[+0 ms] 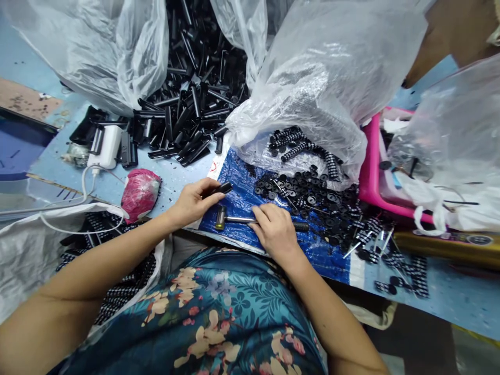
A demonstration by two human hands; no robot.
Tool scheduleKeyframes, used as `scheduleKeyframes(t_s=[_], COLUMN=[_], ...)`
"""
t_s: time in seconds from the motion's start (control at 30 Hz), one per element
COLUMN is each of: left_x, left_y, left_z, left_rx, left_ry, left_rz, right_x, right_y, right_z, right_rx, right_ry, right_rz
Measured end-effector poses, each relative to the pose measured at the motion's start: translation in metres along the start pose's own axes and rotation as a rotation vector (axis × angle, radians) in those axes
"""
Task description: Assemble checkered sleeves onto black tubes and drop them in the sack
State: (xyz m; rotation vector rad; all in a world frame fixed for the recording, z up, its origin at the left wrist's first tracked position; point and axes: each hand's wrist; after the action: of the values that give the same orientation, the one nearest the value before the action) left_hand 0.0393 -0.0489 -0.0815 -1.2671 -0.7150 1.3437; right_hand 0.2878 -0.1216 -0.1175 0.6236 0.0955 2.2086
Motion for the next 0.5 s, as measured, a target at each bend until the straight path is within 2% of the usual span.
scheduleKeyframes(t_s=[0.07,0.1,0.23,0.27,0.3,0.4,0.43,0.5], left_x=[0.008,0.012,0.020,0.021,0.022,0.026,0.028,0.031], left_y=[0.007,0.011,0.024,0.026,0.028,0.028,0.027,0.021], left_z=[0.019,0.026,0.034,0.033,0.032,0.029,0.030,0.032], left_rx=[0.202,0.250,0.233,0.221,0.216,0.266,0.304,0.406], left_ry=[-0.012,0.017,0.170,0.183,0.181,0.159,0.161,0.193], left_rz=[-0.001,0.021,0.122,0.137,0.146,0.137,0.131,0.131], right_x=[-0.008,-0.009,0.007,0.014,0.021,0.035,0.038,0.040], right_y=[-0.002,-0.002,-0.001,0.000,0.000,0.001,0.003,0.006], right_z=[0.002,0.004,0.010,0.010,0.009,0.004,0.003,0.003], right_rx=[-0.054,-0.057,0.038,0.052,0.040,-0.082,-0.106,-0.071], right_ry=[0.068,0.046,-0.233,-0.250,-0.224,-0.022,0.009,-0.059], right_rz=[-0.013,-0.029,-0.096,-0.095,-0.086,-0.024,-0.001,0.059])
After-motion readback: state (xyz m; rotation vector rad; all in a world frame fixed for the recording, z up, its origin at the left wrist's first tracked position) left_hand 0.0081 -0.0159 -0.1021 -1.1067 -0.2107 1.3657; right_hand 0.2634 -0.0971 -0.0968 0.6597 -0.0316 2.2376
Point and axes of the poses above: each hand's wrist, its own x-axis towards the middle knuckle, its own z-axis out of the back of the hand, y = z × x, and after that the axes turned 11 degrees about z, right-handed
